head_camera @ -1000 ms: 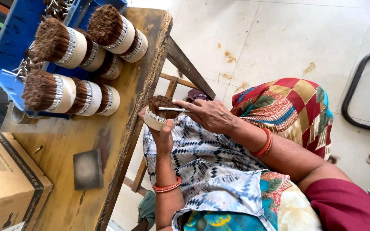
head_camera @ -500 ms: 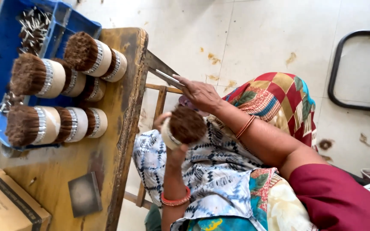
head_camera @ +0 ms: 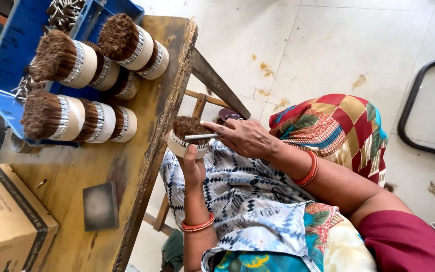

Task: Combing and trimming bristles on industrial brushes at a workshop table.

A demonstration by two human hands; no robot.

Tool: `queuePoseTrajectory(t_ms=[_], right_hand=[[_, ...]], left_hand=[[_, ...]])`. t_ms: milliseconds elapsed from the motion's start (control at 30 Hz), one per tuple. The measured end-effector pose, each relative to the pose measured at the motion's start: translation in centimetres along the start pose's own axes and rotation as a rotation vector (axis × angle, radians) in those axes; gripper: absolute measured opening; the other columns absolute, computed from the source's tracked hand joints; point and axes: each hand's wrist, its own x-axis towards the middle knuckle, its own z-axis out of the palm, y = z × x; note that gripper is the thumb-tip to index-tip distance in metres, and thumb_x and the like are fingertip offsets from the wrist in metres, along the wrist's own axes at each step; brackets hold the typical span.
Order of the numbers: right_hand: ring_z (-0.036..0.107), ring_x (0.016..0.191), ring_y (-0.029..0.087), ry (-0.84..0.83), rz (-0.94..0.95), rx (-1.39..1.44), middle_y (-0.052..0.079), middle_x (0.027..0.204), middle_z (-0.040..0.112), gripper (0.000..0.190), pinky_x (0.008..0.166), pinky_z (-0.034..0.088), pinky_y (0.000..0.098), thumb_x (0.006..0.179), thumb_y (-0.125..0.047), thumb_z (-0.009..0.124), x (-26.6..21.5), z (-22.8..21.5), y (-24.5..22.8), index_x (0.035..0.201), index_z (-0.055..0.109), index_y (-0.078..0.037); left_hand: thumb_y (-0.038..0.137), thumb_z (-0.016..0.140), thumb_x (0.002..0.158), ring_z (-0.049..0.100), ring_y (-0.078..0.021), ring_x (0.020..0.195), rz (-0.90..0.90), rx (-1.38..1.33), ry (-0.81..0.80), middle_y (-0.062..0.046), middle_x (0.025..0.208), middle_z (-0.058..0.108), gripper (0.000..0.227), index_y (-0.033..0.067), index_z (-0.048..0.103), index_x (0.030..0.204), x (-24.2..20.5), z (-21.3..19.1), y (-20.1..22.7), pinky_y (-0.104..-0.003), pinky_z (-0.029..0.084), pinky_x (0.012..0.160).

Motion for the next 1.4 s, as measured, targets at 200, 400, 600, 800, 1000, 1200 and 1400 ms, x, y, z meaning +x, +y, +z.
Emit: queuePoseTrajectory(t_ms=[200, 400, 600, 800, 1000, 1200, 1400], right_hand=[[0.059, 0.064, 0.026, -0.037, 0.098, 0.149, 0.008, 0.081, 0.054, 0.055, 0.051, 0.043, 0.0416, 0.106, -0.032, 0.057, 0.1, 2.0, 0.7, 0.159, 0.04, -0.025], [0.062, 0.071, 0.029, -0.065, 0.154, 0.221, 0.009, 0.083, 0.059, 0.053, 0.058, 0.046, 0.0424, 0.105, -0.031, 0.054, 0.4, 3.6, 1.6, 0.157, 0.043, -0.027], [0.066, 0.081, 0.031, -0.016, 0.118, 0.304, 0.01, 0.088, 0.065, 0.048, 0.066, 0.049, 0.0431, 0.106, -0.031, 0.053, 1.7, 4.7, 2.6, 0.154, 0.048, -0.026], [0.067, 0.08, 0.033, 0.047, 0.611, 0.355, 0.014, 0.086, 0.067, 0.043, 0.069, 0.052, 0.0439, 0.113, -0.036, 0.046, 0.7, 4.9, 6.7, 0.151, 0.05, -0.019], [0.066, 0.074, 0.029, 0.144, 0.181, 0.307, 0.012, 0.089, 0.065, 0.046, 0.065, 0.05, 0.0406, 0.107, -0.027, 0.056, -0.2, 0.1, -0.2, 0.152, 0.051, -0.017], [0.065, 0.07, 0.03, -0.018, 0.054, 0.079, 0.012, 0.097, 0.066, 0.051, 0.056, 0.048, 0.0428, 0.099, -0.024, 0.061, 0.4, 1.0, -0.7, 0.149, 0.053, -0.015], [0.068, 0.086, 0.036, -0.038, 0.076, 0.187, 0.016, 0.11, 0.066, 0.045, 0.065, 0.052, 0.0448, 0.102, -0.026, 0.059, -0.1, 3.1, 0.9, 0.144, 0.054, -0.012]], left_hand=[[0.043, 0.077, 0.081, 0.051, -0.0245, 0.127, 0.151, 0.231, 0.03, -0.011, 0.131, 0.043, 0.077, 0.0156, 0.032, 0.137, 0.6, -0.6, -0.3, -0.044, 0.051, 0.109], [0.041, 0.078, 0.08, 0.051, -0.0247, 0.129, 0.099, 0.13, 0.002, -0.011, 0.135, 0.044, 0.081, 0.0159, 0.03, 0.14, -0.5, -0.2, -0.8, -0.044, 0.05, 0.109], [0.046, 0.078, 0.08, 0.056, -0.0275, 0.108, -0.086, -0.015, 0.045, -0.015, 0.127, 0.051, 0.086, 0.0092, 0.036, 0.145, -0.6, -4.5, -4.4, -0.041, 0.052, 0.08], [0.052, 0.082, 0.083, 0.06, -0.0186, 0.126, -0.035, 0.006, -0.198, -0.007, 0.136, 0.053, 0.088, 0.009, 0.039, 0.146, -2.7, -2.5, -4.1, -0.035, 0.055, 0.105], [0.039, 0.081, 0.09, 0.07, -0.0285, 0.1, -0.032, -0.073, 0.028, -0.018, 0.12, 0.064, 0.078, -0.0015, 0.045, 0.145, -1.2, -2.8, -1.3, -0.041, 0.062, 0.08], [0.039, 0.079, 0.086, 0.062, -0.0263, 0.111, -0.075, -0.112, -0.003, -0.015, 0.129, 0.057, 0.081, 0.0054, 0.04, 0.148, -1.2, -3.0, -1.3, -0.041, 0.055, 0.088], [0.037, 0.08, 0.083, 0.051, -0.0236, 0.131, 0.026, 0.062, -0.036, -0.011, 0.137, 0.047, 0.081, 0.0139, 0.033, 0.144, -1.0, -1.5, -0.7, -0.041, 0.048, 0.112]])
